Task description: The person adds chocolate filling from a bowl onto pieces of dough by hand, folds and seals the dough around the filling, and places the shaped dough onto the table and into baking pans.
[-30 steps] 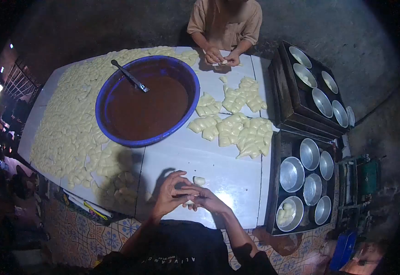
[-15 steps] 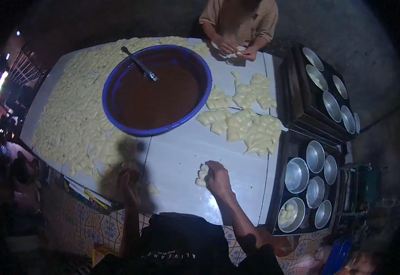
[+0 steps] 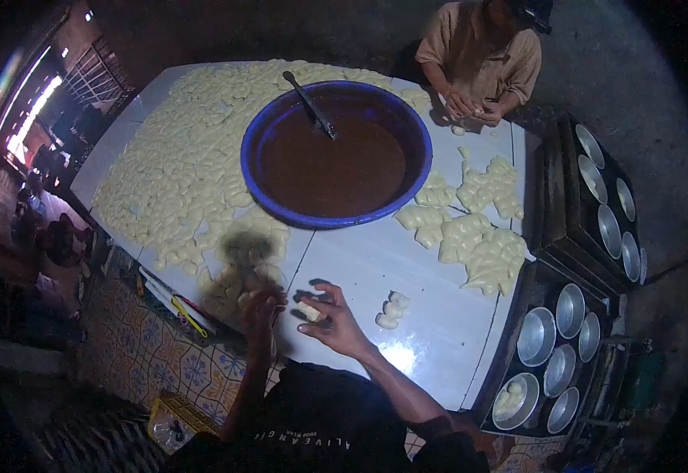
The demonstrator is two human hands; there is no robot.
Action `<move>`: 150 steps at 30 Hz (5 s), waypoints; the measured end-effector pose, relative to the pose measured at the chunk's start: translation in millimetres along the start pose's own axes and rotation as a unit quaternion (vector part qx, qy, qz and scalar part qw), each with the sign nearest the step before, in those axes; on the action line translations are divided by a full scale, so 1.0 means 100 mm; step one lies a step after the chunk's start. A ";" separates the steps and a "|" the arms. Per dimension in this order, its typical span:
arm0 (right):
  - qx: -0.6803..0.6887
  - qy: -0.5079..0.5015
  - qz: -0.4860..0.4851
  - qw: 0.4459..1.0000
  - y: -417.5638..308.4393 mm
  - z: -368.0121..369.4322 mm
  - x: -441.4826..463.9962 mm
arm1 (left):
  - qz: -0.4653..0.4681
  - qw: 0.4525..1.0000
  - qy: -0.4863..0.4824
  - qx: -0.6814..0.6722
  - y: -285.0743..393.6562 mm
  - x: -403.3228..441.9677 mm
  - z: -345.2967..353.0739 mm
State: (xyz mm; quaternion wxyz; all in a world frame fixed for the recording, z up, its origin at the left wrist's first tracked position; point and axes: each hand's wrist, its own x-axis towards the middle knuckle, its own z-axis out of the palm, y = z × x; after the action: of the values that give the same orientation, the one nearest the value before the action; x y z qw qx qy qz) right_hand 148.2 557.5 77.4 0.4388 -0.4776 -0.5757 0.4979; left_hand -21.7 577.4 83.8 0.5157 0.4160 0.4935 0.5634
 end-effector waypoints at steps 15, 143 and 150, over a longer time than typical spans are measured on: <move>-0.099 0.179 -0.159 0.966 -0.39 -0.58 -0.13 | -0.200 0.901 -0.260 -0.283 -0.12 -0.22 0.92; 0.374 0.185 -0.023 0.908 0.35 -0.81 -0.17 | 0.193 0.776 -0.323 0.507 0.44 1.73 1.90; 0.593 0.186 0.018 0.783 0.25 -0.80 -0.03 | -0.359 0.856 -0.369 -0.055 0.46 0.80 1.65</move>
State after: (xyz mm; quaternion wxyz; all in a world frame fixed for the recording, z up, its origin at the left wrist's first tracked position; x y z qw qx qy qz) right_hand 229.8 568.3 61.8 0.7250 -0.2168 -0.0646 0.6505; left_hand 122.1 678.7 153.8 0.8485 0.3583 0.3499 0.1710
